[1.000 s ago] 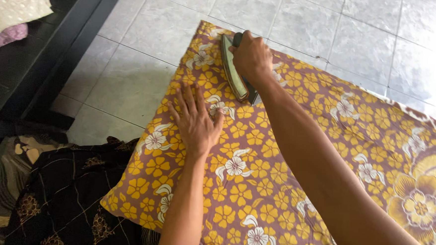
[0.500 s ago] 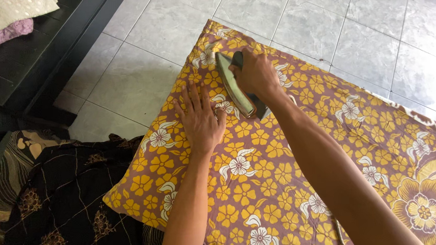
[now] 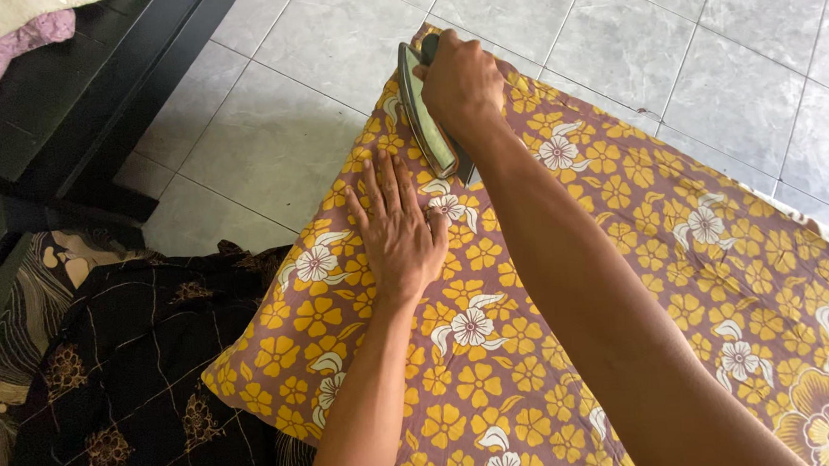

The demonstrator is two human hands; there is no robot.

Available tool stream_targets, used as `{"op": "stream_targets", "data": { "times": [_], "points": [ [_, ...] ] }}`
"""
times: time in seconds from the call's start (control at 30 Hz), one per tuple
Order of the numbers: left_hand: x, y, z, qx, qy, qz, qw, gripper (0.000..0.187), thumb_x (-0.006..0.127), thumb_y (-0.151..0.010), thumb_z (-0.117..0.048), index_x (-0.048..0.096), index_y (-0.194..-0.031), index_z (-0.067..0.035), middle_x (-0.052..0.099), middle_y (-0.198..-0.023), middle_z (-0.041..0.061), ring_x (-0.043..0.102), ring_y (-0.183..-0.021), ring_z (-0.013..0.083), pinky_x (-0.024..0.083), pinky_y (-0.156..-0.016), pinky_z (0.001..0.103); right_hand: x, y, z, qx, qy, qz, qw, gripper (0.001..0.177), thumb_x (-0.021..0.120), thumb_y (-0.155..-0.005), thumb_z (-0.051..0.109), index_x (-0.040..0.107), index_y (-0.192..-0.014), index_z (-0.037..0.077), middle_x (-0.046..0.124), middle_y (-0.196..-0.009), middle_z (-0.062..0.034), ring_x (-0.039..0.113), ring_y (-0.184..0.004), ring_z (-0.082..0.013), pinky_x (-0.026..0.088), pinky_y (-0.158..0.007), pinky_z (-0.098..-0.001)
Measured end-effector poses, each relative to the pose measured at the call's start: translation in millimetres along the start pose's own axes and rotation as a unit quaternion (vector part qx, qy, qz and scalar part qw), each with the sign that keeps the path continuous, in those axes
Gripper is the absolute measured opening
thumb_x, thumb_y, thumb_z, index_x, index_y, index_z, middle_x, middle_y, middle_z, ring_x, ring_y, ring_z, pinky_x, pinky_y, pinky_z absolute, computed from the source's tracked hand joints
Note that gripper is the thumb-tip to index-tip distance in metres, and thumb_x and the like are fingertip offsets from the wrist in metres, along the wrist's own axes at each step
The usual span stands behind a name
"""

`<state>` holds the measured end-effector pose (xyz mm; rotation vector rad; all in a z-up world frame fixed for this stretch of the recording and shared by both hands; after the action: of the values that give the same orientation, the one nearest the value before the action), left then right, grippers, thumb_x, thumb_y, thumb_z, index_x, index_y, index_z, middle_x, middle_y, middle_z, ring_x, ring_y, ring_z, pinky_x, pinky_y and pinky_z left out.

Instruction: The person spreads a yellow floral cloth across a patterned surface and smooths it with their hands before ironing the entire surface of the cloth.

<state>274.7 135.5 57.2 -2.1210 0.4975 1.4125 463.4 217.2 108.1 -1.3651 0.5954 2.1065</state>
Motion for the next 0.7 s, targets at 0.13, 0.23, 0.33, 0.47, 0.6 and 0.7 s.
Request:
{"op": "stream_targets", "data": {
  "times": [0.13,0.23,0.33,0.47,0.6,0.7],
  "points": [
    [1.4,-0.8,1.7,-0.013,0.016,0.008,1.000,0.082,0.044,-0.095,-0.037,0.022,-0.158,0.010,0.015,-0.171,0.024,0.010,-0.160,0.0353,0.005,-0.127,0.059,-0.1,-7.1,3.5,-0.031,0.010,0.010,0.999,0.050,0.071,-0.095,0.041,0.060,-0.122,0.001,0.069,-0.109,-0.0253,0.069,-0.105,-0.0428,0.057,-0.084,-0.0534],
    [4.8,-2.4,2.3,-0.018,0.009,0.010,1.000,0.084,0.042,-0.095,-0.036,0.017,-0.159,0.013,0.013,-0.169,0.026,0.010,-0.159,0.0358,0.003,-0.127,0.059,1.5,-4.5,1.4,-0.042,0.050,0.061,0.996,0.053,0.070,-0.096,0.046,0.060,-0.125,0.002,0.068,-0.110,-0.0260,0.070,-0.104,-0.0418,0.059,-0.082,-0.0525],
    [6.7,-3.0,3.2,-0.019,0.004,0.007,1.000,0.084,0.041,-0.094,-0.036,0.016,-0.159,0.012,0.013,-0.170,0.026,0.010,-0.158,0.0358,0.004,-0.127,0.059,-3.9,7.2,0.2,-0.077,0.072,0.075,0.992,0.052,0.070,-0.095,0.048,0.060,-0.127,0.007,0.067,-0.110,-0.0248,0.070,-0.101,-0.0420,0.058,-0.081,-0.0542],
    [4.9,-3.1,0.3,-0.011,-0.018,-0.001,1.000,0.081,0.042,-0.094,-0.036,0.023,-0.159,0.008,0.016,-0.170,0.024,0.013,-0.158,0.0359,0.006,-0.126,0.060,-4.5,37.1,1.4,-0.094,0.061,0.075,0.991,0.056,0.069,-0.094,0.048,0.055,-0.133,0.011,0.068,-0.104,-0.0246,0.071,-0.094,-0.0424,0.057,-0.077,-0.0554],
    [4.8,-2.6,0.2,-0.003,-0.031,-0.011,0.999,0.077,0.043,-0.093,-0.036,0.031,-0.158,0.004,0.019,-0.169,0.023,0.015,-0.158,0.0363,0.008,-0.124,0.062,-5.7,67.9,-3.8,-0.110,0.034,0.047,0.992,0.053,0.068,-0.099,0.049,0.057,-0.127,0.006,0.070,-0.104,-0.0246,0.072,-0.095,-0.0432,0.058,-0.078,-0.0546],
    [8.7,-3.1,1.0,0.001,-0.073,-0.009,0.997,0.078,0.045,-0.093,-0.038,0.031,-0.159,0.002,0.019,-0.171,0.021,0.015,-0.158,0.0353,0.009,-0.124,0.062,-6.5,67.9,-17.9,-0.078,0.030,0.015,0.996,0.056,0.069,-0.094,0.044,0.053,-0.131,0.006,0.069,-0.105,-0.0252,0.071,-0.094,-0.0439,0.058,-0.076,-0.0546]
  ]
}}
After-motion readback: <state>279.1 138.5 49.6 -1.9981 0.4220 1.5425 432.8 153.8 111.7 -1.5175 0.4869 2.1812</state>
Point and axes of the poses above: each hand's wrist, its own y-axis away from the middle knuckle, its own x-axis out of the palm, z = x × y, the point moved 9 cm from there along -y, towards the middle knuckle
